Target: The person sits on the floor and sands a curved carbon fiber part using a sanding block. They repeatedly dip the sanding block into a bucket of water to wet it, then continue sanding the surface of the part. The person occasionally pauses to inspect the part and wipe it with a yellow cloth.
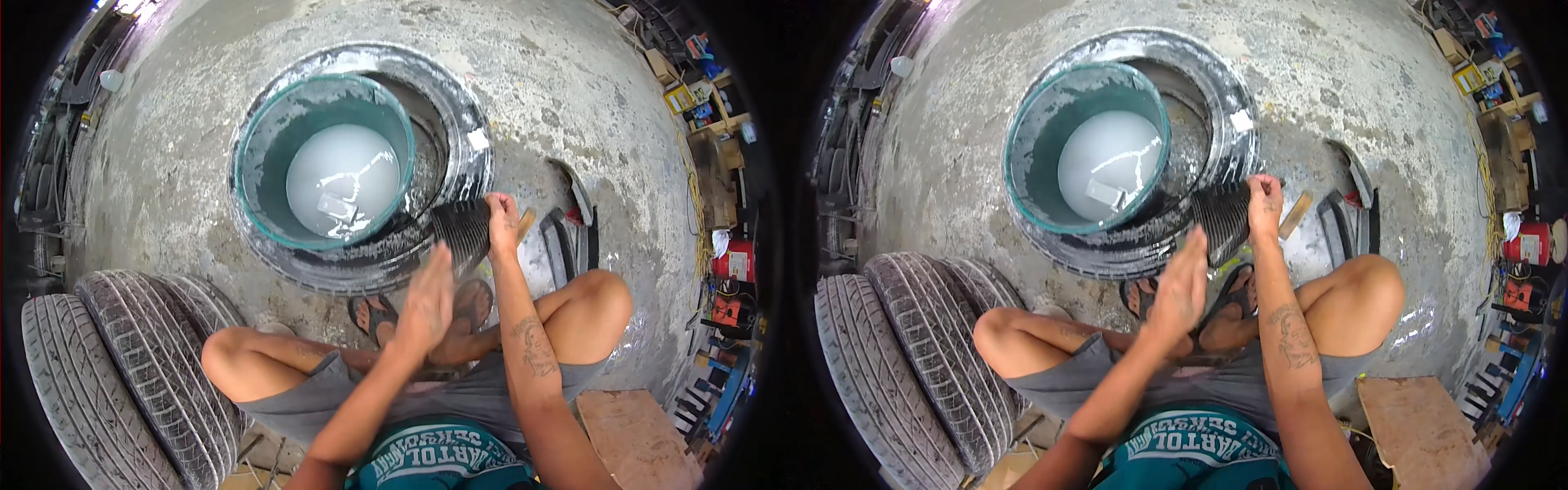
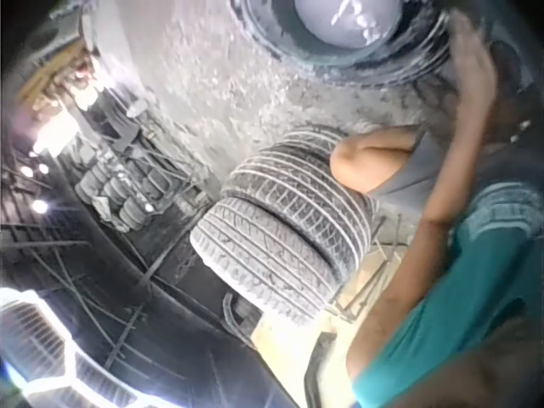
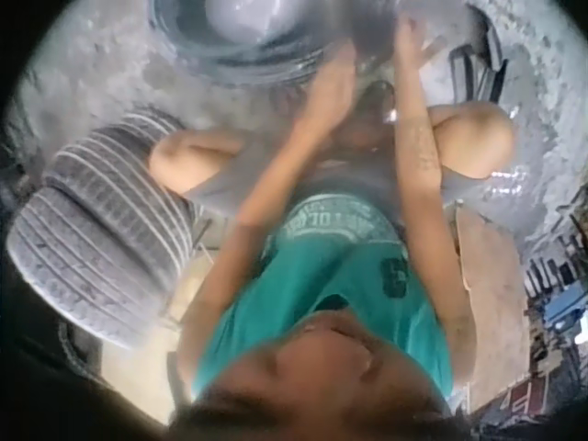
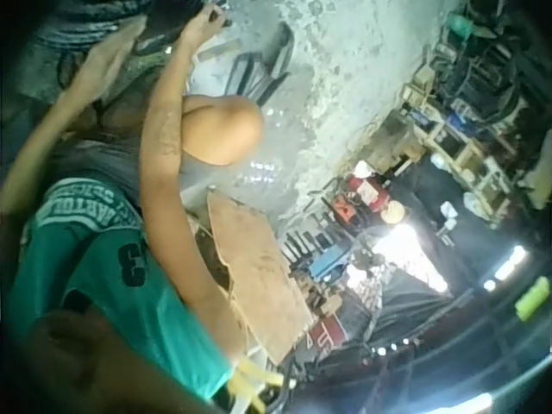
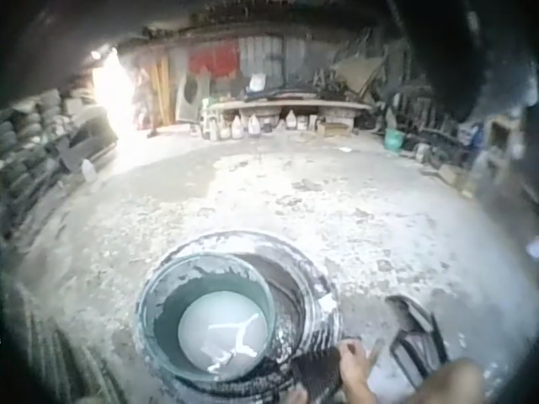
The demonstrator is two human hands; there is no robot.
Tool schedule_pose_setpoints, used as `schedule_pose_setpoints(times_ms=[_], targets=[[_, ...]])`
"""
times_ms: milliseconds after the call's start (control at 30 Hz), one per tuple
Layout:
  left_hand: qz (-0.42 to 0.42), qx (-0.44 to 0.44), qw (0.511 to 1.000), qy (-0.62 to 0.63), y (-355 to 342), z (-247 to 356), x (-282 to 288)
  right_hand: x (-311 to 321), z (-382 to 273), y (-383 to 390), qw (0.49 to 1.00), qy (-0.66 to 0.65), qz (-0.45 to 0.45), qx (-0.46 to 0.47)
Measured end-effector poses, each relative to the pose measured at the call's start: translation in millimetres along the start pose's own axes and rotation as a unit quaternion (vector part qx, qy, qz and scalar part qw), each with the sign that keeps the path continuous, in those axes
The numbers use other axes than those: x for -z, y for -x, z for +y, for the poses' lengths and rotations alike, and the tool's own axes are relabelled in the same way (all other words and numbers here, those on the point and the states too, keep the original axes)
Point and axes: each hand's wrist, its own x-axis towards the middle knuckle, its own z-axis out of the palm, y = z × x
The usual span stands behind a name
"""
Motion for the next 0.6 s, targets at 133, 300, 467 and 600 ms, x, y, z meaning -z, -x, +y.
schedule_pose_setpoints(times_ms=[133, 300, 467, 600], targets=[[0.009, 0.061, 0.998, 0.033, -54, -41, -1, -11, -3, 0, 0.999, -0.035, -0.012, 0.011], [0.004, 0.002, 0.999, 0.046, -7, -14, 7, -2, 0, 1, 1.000, -0.006, 0.005, 0.016], [-0.010, 0.023, 0.999, 0.028, -13, -26, 8, -3, 5, 4, 1.000, -0.008, -0.009, 0.000], [-0.010, 0.001, 0.997, 0.078, 11, -19, 6, -2, -4, 0, 1.000, -0.013, -0.016, -0.003]])
